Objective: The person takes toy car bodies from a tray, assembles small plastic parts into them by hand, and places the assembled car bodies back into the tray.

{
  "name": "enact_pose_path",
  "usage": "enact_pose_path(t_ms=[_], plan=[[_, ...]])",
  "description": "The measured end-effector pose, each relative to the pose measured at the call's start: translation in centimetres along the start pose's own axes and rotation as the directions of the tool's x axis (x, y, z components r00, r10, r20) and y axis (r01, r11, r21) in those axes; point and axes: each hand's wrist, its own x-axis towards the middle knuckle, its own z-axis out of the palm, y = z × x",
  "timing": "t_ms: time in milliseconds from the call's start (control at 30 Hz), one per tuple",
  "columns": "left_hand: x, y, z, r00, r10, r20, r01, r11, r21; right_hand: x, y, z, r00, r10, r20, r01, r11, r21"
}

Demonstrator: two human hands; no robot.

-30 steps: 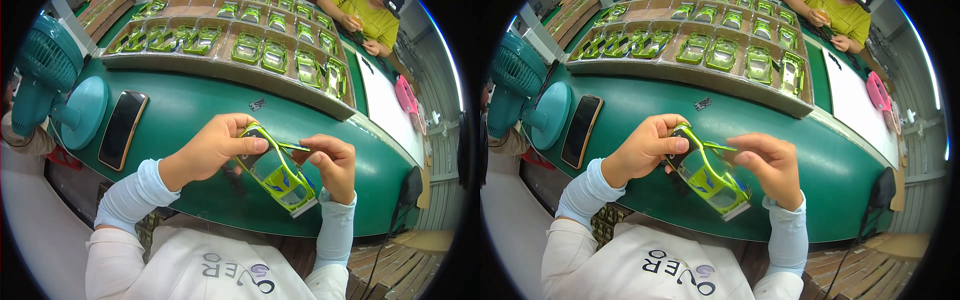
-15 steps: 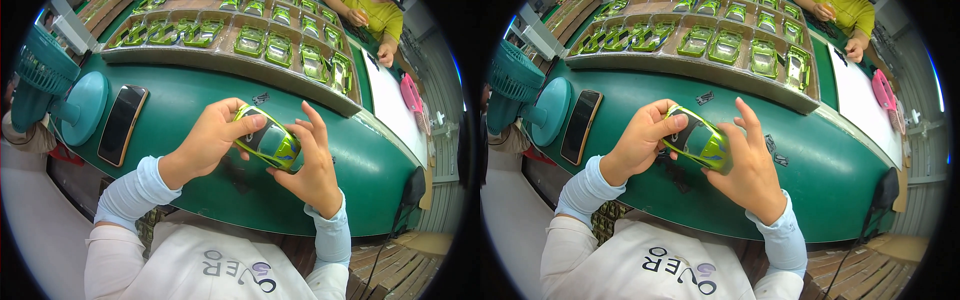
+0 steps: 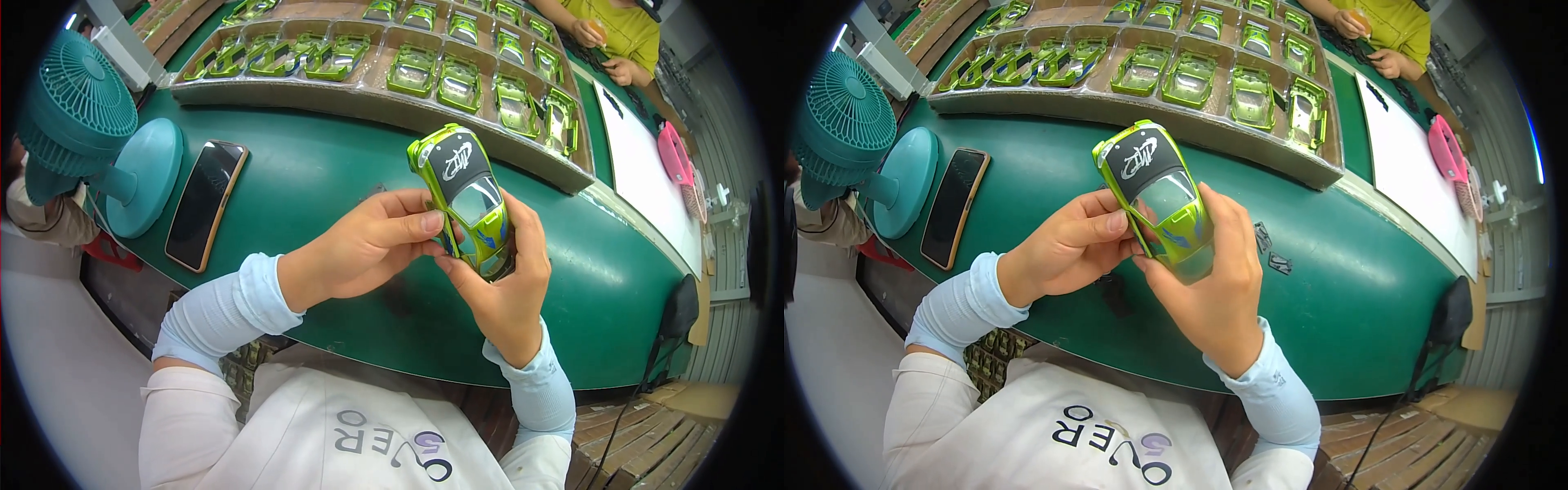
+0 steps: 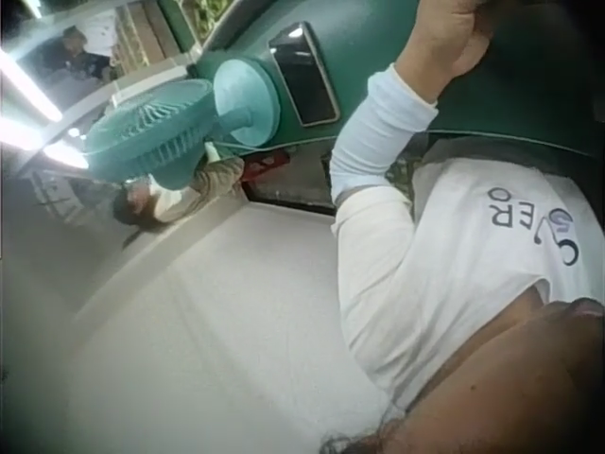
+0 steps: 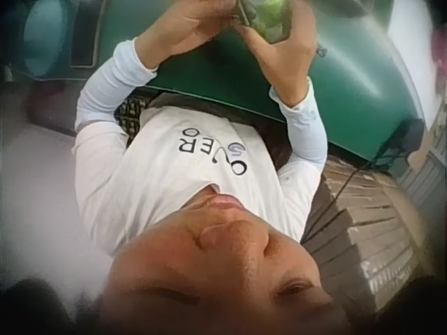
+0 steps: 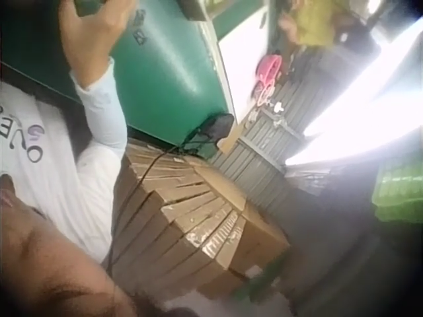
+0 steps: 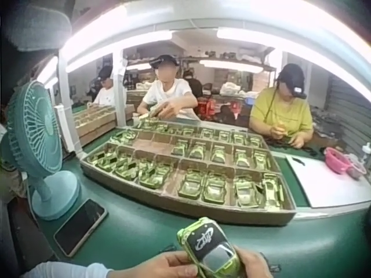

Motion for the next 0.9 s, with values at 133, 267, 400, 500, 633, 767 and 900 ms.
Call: enact_pose_path(t_ms=[133,267,400,500,633,767,900], plan=[[-0.1,0.0,-0.2,0.997,0.037,0.072,-0.034,0.998,-0.052,-0.3,-0.4,0.0,1.000,-0.008,-0.005,0.008,1.000,-0.008],[0.2,0.1,-0.4,0.998,0.060,0.036,-0.058,0.997,-0.046,-0.6,-0.5,0.3,0.998,0.052,0.030,-0.054,0.997,0.058],[0.3,0.4,-0.6,0.995,0.085,0.055,-0.085,0.996,-0.015,-1.1,-0.1,1.3,0.995,0.086,0.047,-0.092,0.985,0.144],[0.3,0.9,-0.8,0.995,0.100,0.028,-0.100,0.995,-0.006,-1.6,-0.1,1.8,0.962,0.237,0.134,-0.271,0.794,0.545],[0.0,1.2,-1.2,0.998,0.037,0.053,-0.027,0.982,-0.185,0.1,0.9,-0.2,0.825,0.290,0.485,-0.529,0.096,0.843],[-0.1,0.3,-1.6,0.999,-0.021,0.047,0.033,0.961,-0.276,0.2,0.5,0.1,0.745,0.235,0.624,-0.623,-0.088,0.777],[-0.1,0.4,-0.8,0.997,-0.058,-0.047,0.046,0.972,-0.229,0.2,0.7,-0.1,0.741,0.213,0.637,-0.623,-0.140,0.770]])
